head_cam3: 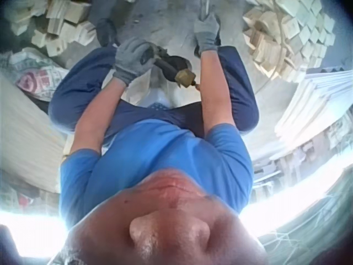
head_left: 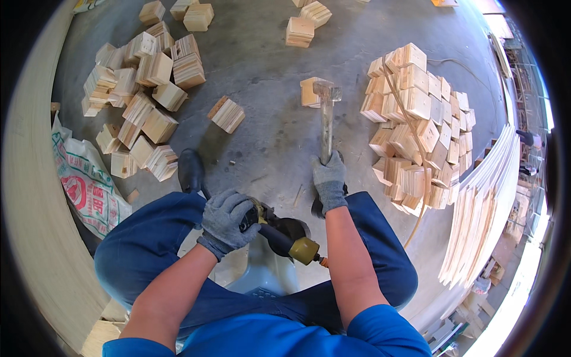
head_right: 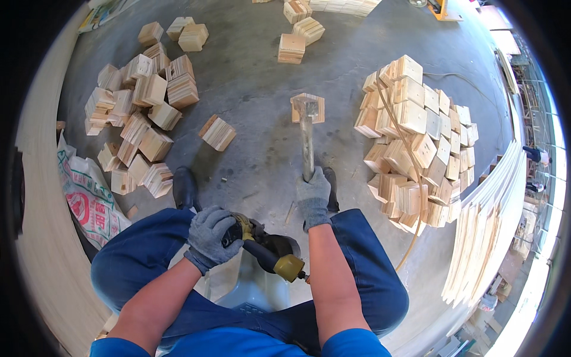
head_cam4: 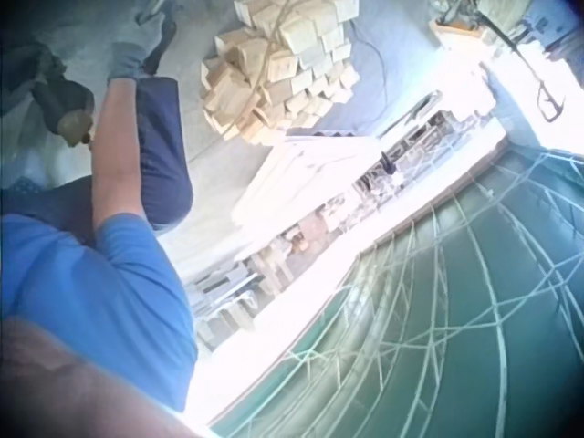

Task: The person uses a pneumatic nail gun to fasten small wooden blocks together, then uses a hammer to tap the blocks into alignment. The person repeatedly picks up blocks, aligns them, and drives nails, occasionally inspecting the assembled pieces.

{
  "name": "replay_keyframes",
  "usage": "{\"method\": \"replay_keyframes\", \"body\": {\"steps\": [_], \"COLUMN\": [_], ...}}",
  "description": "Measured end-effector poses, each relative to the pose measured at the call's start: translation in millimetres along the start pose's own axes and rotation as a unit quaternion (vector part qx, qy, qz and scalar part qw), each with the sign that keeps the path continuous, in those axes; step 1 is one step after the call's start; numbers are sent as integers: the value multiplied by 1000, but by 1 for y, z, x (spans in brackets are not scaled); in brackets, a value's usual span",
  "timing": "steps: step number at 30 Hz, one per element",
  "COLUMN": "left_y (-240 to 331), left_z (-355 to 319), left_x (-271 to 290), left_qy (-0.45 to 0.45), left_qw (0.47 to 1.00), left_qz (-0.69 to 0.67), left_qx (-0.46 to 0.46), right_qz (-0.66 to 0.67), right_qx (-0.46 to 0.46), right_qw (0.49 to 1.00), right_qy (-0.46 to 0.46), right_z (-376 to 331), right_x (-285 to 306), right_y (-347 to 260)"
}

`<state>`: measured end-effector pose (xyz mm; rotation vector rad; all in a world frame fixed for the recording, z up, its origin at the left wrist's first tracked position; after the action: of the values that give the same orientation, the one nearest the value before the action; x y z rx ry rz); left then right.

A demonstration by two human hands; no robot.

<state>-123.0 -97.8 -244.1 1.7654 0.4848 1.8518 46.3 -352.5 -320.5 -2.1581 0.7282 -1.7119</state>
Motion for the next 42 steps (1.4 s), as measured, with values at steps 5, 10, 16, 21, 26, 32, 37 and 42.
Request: {"method": "replay_keyframes", "body": {"steps": [5,10,16,21,26,32,37,42], "left_y": [-3,-12,-16,-19,-19,-20,-22,-24], "left_z": [-2,-5,3,4,3,0,-2,-3], "left_x": [-3,-6,-6,-6,-3,-1,0,0], "left_qy": [-9,-12,-20,-19,-16,-7,-4,-4], "left_qw": [1000,1000,1000,1000,1000,1000,1000,1000], "left_qz": [-10,-2,-15,0,-7,-12,-18,-15], "left_qx": [-15,-6,-4,2,9,11,26,23], "right_qz": [114,170,128,77,113,78,64,90], "right_qx": [-81,-236,-240,-93,-160,-154,-123,-157], "right_qw": [990,952,954,986,964,964,976,970], "right_qy": [-17,-97,-130,-118,-179,-201,-168,-165], "right_z": [13,46,94,80,55,45,37,29], "right_x": [-42,-32,-46,-57,-63,-71,-72,-69], "right_y": [88,80,88,57,19,7,27,31]}}
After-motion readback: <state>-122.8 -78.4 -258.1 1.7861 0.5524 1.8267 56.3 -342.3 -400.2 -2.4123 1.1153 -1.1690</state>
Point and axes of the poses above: each hand's wrist, its own z-axis towards the middle knuckle, its own x-axis out of the back of the hand, y = z × x, the point moved 3 cm from there along z, towards the middle knuckle, and after that the axes turned 3 degrees about -y, right-handed, at the moved point
